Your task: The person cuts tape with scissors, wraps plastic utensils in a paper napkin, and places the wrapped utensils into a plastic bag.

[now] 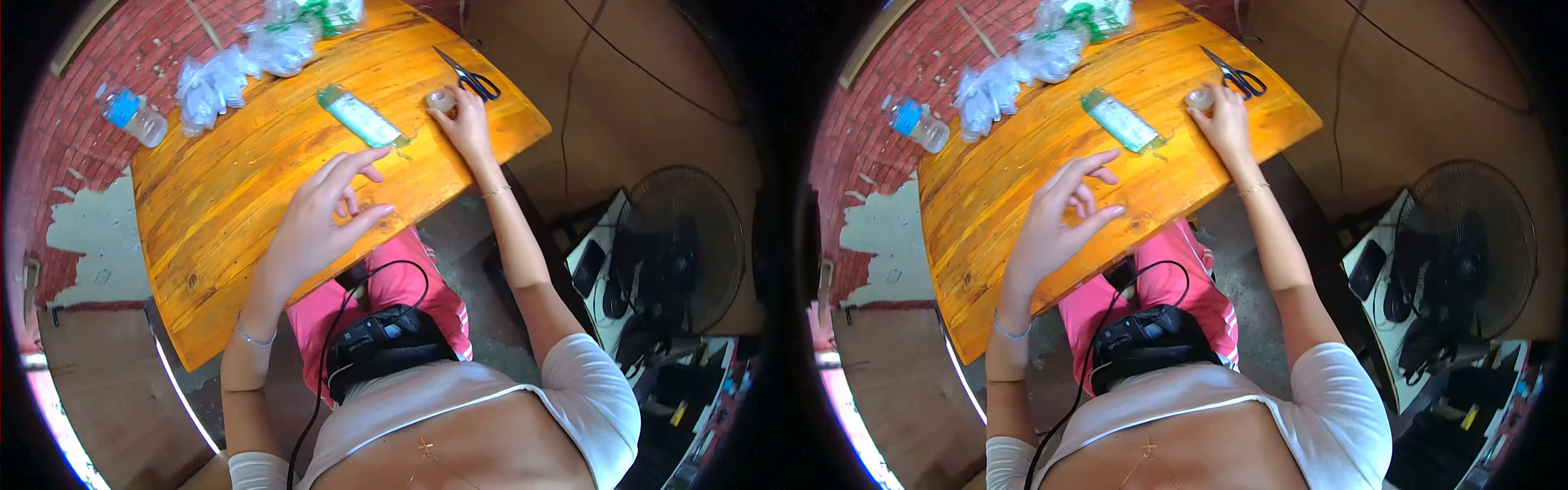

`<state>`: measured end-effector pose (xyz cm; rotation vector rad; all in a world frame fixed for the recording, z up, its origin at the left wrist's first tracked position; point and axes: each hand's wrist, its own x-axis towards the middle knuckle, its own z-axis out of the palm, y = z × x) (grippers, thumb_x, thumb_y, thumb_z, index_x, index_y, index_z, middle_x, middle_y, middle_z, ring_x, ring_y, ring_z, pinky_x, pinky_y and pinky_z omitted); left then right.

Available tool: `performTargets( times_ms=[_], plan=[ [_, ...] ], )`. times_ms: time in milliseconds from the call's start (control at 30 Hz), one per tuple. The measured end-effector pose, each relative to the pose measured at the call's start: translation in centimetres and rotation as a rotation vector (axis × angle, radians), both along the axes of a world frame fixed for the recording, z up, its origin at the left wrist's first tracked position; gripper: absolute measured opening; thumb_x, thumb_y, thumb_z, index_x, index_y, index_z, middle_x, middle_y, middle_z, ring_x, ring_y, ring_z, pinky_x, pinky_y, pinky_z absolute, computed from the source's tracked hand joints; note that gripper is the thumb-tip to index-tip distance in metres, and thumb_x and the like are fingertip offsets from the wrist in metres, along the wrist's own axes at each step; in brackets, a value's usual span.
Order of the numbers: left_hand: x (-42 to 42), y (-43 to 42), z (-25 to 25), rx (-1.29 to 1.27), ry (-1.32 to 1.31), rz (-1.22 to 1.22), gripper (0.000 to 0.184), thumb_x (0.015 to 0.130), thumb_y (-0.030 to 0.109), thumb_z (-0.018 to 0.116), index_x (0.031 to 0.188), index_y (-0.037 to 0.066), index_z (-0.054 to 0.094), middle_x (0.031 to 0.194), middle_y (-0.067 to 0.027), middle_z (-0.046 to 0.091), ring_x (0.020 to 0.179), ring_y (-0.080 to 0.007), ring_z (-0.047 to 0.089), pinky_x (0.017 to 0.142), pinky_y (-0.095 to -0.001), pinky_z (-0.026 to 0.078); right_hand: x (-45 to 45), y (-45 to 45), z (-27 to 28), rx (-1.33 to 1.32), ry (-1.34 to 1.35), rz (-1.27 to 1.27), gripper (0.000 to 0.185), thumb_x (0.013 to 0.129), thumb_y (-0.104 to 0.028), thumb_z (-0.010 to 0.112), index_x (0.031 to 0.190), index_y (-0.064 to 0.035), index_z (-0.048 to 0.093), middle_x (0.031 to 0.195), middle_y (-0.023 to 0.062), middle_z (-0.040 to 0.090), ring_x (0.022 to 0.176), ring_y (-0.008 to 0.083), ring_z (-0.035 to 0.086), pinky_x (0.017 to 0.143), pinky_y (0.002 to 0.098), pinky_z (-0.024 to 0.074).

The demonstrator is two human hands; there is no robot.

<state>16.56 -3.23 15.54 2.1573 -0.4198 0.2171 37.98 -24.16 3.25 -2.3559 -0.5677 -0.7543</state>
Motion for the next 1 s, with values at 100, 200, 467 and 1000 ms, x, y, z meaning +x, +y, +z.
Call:
performTargets(
  times_ms=[100,200,467,1000],
  plan=[
    [-1.0,-0.5,0.6,-0.024,0.040,-0.001,0.056,0.072,0.000,0.067,0.124,0.006,0.048,0.099,-0.0054,0.058,0.062,-0.0051,0.047,0.059,-0.0186,0.041,-1.8,-0.3,0.8,0.022,-0.108,-0.083,0.051,0.066,-0.026,0.074,0.106,0.0005,0.057,0.102,0.0180,0.053,0.099,0.0315,0.048,0.085,0.0375,0.0417],
    [-2.7,0.4,0.3,-0.045,0.075,0.030,0.055,0.072,-0.004,0.065,0.123,0.003,0.047,0.100,-0.0067,0.057,0.064,-0.0041,0.047,0.061,-0.0180,0.041,-5.4,-4.4,2.9,0.314,-0.179,-0.040,0.032,0.071,-0.015,0.068,0.100,-0.0029,0.060,0.094,0.0136,0.054,0.093,0.0276,0.051,0.082,0.0343,0.0416],
    [-9.4,4.9,-2.2,-0.296,0.082,0.261,0.044,0.075,-0.006,0.061,0.117,-0.003,0.050,0.090,-0.0083,0.059,0.066,-0.0069,0.051,0.062,-0.0192,0.043,-21.3,-29.7,-11.8,0.457,-0.329,-1.252,0.011,0.073,-0.009,0.055,0.082,-0.0048,0.061,0.079,0.0109,0.058,0.078,0.0260,0.055,0.072,0.0341,0.0436],
    [-13.5,6.8,-4.5,-0.494,0.105,0.526,0.030,0.079,-0.005,0.056,0.109,-0.001,0.056,0.079,-0.0049,0.058,0.067,-0.0072,0.052,0.063,-0.0190,0.042,-28.7,-47.3,-14.2,-0.020,0.400,-1.613,0.103,0.051,-0.065,0.072,0.122,0.0039,0.043,0.131,0.0200,0.039,0.121,0.0378,0.034,0.093,0.0611,0.0270]
  ],
)
